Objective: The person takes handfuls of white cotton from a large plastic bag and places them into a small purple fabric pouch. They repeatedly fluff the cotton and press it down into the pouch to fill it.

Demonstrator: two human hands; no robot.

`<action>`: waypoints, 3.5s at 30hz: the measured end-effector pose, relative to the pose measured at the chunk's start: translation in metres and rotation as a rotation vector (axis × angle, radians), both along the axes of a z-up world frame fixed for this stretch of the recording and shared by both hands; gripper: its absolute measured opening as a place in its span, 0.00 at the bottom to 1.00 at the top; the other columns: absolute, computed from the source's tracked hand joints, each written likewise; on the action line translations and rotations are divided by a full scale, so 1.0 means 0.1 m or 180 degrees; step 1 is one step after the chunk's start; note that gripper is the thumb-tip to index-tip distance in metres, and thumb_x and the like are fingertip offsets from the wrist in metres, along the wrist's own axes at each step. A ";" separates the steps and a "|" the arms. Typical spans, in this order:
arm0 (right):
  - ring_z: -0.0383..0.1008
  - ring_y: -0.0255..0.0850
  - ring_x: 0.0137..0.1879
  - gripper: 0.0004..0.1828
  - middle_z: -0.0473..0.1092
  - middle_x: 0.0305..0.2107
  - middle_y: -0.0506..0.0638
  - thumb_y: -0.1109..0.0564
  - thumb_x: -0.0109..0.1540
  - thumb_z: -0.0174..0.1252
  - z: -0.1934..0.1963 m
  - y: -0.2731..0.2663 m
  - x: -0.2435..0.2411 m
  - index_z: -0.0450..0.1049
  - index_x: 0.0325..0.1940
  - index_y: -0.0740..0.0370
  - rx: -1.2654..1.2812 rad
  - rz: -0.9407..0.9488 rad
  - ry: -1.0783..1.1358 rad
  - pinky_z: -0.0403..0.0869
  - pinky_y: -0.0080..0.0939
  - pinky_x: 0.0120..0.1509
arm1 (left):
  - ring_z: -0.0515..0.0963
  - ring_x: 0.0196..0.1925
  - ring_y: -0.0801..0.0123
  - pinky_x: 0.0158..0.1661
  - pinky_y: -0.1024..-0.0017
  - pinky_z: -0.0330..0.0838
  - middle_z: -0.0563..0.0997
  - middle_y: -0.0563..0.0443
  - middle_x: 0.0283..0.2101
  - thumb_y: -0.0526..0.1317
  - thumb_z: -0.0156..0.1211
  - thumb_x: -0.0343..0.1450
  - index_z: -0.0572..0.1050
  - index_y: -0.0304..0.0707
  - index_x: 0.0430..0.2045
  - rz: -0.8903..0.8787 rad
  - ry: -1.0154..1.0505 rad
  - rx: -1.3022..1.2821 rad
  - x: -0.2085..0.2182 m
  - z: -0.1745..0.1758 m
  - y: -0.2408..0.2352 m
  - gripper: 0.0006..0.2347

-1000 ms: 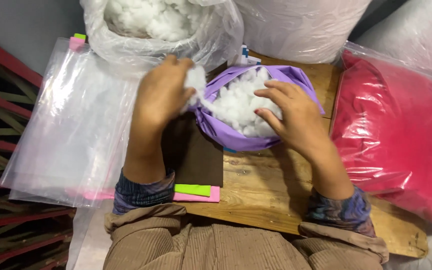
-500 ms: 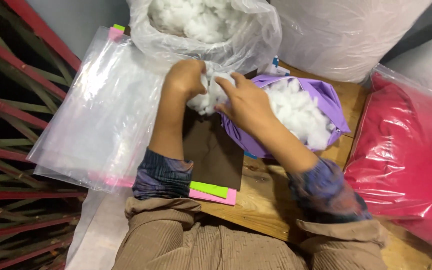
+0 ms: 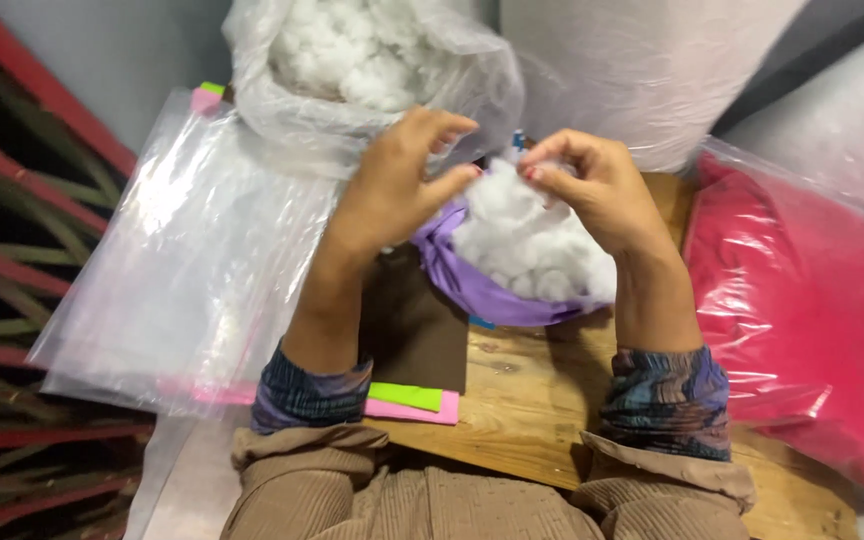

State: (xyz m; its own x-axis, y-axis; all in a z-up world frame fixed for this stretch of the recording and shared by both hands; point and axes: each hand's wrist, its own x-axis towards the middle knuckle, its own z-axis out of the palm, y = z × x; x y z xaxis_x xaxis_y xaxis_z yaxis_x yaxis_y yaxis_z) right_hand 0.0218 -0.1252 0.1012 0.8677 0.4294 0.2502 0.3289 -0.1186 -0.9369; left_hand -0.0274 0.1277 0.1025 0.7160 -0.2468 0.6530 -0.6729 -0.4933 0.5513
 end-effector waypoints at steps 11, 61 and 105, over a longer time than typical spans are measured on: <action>0.82 0.39 0.38 0.11 0.78 0.39 0.58 0.63 0.62 0.66 -0.57 -0.58 0.03 0.73 0.46 0.69 0.1768 -0.0337 0.0684 0.82 0.37 0.41 | 0.77 0.56 0.54 0.49 0.62 0.73 0.77 0.38 0.55 0.39 0.68 0.69 0.65 0.48 0.66 -0.1337 0.1423 -0.1264 0.13 -0.53 -1.04 0.28; 0.79 0.44 0.41 0.22 0.73 0.45 0.63 0.61 0.68 0.63 0.10 -0.68 -0.42 0.73 0.66 0.55 -0.0658 -0.0966 -0.0985 0.77 0.44 0.44 | 0.84 0.33 0.71 0.35 0.67 0.87 0.78 0.49 0.31 0.34 0.67 0.69 0.71 0.34 0.40 -0.1243 0.2237 -0.3009 0.26 -0.47 -0.83 0.11; 0.76 0.50 0.43 0.12 0.75 0.37 0.53 0.57 0.63 0.67 0.32 -0.61 -0.59 0.77 0.50 0.54 -0.1253 -0.0744 -0.1398 0.71 0.45 0.48 | 0.79 0.40 0.73 0.42 0.66 0.85 0.77 0.50 0.38 0.31 0.62 0.69 0.71 0.35 0.47 -0.1392 0.2170 -0.2978 0.18 -0.40 -0.85 0.14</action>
State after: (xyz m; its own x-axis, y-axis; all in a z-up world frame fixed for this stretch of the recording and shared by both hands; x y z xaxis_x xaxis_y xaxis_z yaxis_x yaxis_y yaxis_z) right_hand -0.0368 -0.1859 0.1327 0.8021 0.3734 0.4661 0.5964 -0.5420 -0.5921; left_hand -0.0096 0.0430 0.0626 0.9537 -0.1898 0.2331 -0.1193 0.4728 0.8731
